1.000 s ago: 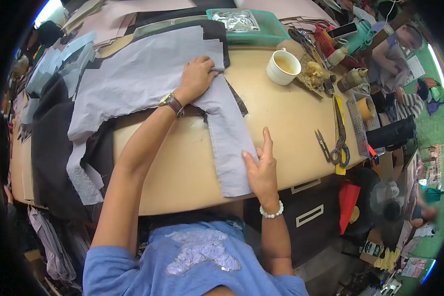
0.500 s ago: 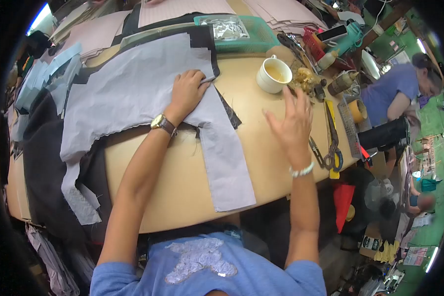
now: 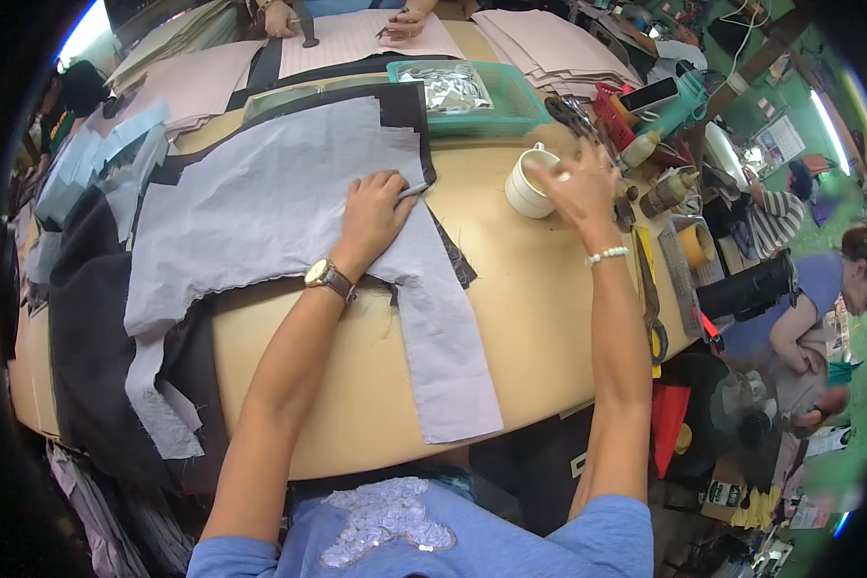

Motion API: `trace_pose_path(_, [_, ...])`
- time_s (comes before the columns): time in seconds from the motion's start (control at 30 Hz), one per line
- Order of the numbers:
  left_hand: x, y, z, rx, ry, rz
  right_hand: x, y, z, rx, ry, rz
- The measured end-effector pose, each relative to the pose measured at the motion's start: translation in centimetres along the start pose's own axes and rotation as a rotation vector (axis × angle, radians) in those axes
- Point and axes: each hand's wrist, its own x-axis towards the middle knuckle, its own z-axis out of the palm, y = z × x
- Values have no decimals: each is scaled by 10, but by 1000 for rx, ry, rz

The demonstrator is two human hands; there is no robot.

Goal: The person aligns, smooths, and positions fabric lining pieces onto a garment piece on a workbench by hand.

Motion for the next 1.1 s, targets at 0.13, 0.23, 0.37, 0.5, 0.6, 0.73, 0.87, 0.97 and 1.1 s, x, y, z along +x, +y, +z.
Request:
trace_pose_path(0.13, [0,1,-1,-10,-34,-28,-16,13,1,22,202,-81])
trace_pose_path(0.23, [0,1,-1,-27,-31,-47,-31,12,0,-72,122,-123])
trace_pose_path(0.37, [-2,-1,0,-39,-19,-35,-46,-5,-11,-27,31,-238])
trace_pose_path(0.5, [-1,0,0,-25,-30,-54,-76,-64,-29,583,-35,-415])
trace_pose_path(0.6, [-1,2,-3,-16,-47,-64,-115,-105,-27,904,-351,-418])
trace_pose_path(0.73, [-3,1,-2,-13,-23,-52,-138,-116,6,894,-432,-366])
trace_pose_path(0.87, [-3,1,-1,25,-48,-55,-142,-119,13,847,-371,-373])
trace_pose_path(0.97, [-2,0,0,40,-50,-55,-144,-125,13,807,-322,-386])
trace_pose_path(1.1, [-2,0,1,53,-33,-42,-144,-127,18,781,-284,-386])
